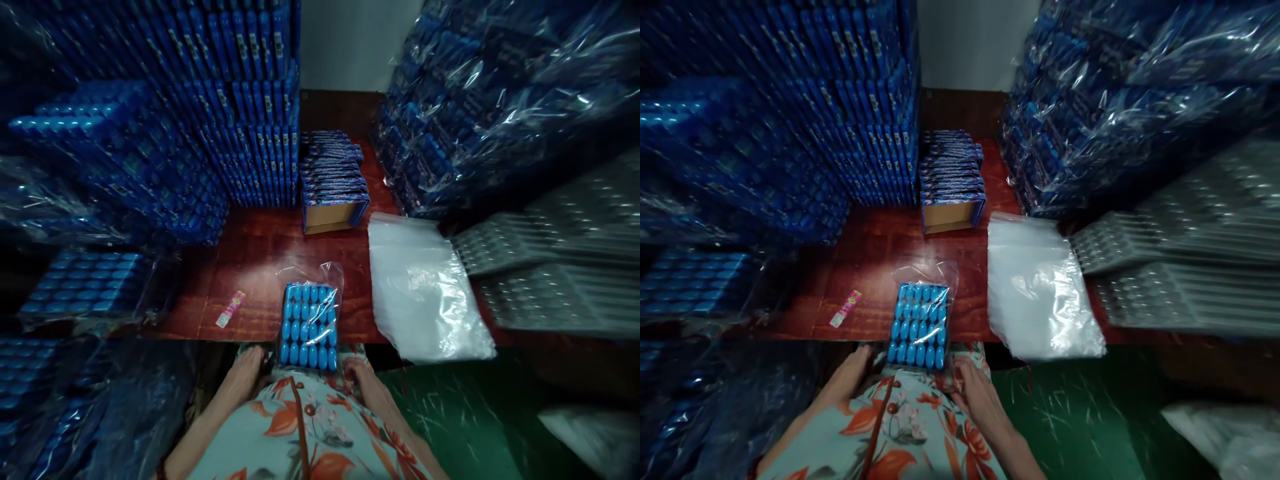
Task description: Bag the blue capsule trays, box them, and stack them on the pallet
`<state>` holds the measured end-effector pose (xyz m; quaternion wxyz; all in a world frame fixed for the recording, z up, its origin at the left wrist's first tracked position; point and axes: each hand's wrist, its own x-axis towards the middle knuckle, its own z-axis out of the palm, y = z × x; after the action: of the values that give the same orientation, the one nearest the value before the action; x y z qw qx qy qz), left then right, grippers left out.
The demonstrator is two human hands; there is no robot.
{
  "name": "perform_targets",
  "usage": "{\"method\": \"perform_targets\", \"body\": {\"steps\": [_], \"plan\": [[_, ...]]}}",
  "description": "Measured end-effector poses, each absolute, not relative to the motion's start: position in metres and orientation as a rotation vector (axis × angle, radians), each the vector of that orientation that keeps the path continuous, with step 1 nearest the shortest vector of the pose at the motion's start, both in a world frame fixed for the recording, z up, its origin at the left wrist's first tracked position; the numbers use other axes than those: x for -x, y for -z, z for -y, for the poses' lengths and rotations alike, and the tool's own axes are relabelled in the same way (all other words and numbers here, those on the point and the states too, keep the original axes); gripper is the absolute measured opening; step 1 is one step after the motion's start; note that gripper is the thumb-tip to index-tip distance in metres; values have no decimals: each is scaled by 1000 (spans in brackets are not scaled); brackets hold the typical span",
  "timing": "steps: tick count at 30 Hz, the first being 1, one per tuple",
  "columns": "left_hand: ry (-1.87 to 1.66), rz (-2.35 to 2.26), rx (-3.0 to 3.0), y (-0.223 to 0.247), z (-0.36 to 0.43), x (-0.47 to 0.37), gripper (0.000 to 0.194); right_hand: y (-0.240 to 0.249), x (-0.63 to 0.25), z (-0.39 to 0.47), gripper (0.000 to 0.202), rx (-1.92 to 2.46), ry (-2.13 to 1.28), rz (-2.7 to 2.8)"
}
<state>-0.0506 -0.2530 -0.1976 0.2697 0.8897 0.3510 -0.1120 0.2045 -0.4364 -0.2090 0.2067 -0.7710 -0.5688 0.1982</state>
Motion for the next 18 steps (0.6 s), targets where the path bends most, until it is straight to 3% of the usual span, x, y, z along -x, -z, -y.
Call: {"method": "perform_targets", "body": {"steps": [2,10,18], "plan": [[358,-972,-2463,180,249,35,34,206,-206,426,35,2162,-464,1698],[429,-711,-2660,116,202,-8,23,155,-231,365,26,1867,-115,2040],[-322,-876,-2939,-8,111,-52,21,50,-284,258,21,1628,201,1481]]}}
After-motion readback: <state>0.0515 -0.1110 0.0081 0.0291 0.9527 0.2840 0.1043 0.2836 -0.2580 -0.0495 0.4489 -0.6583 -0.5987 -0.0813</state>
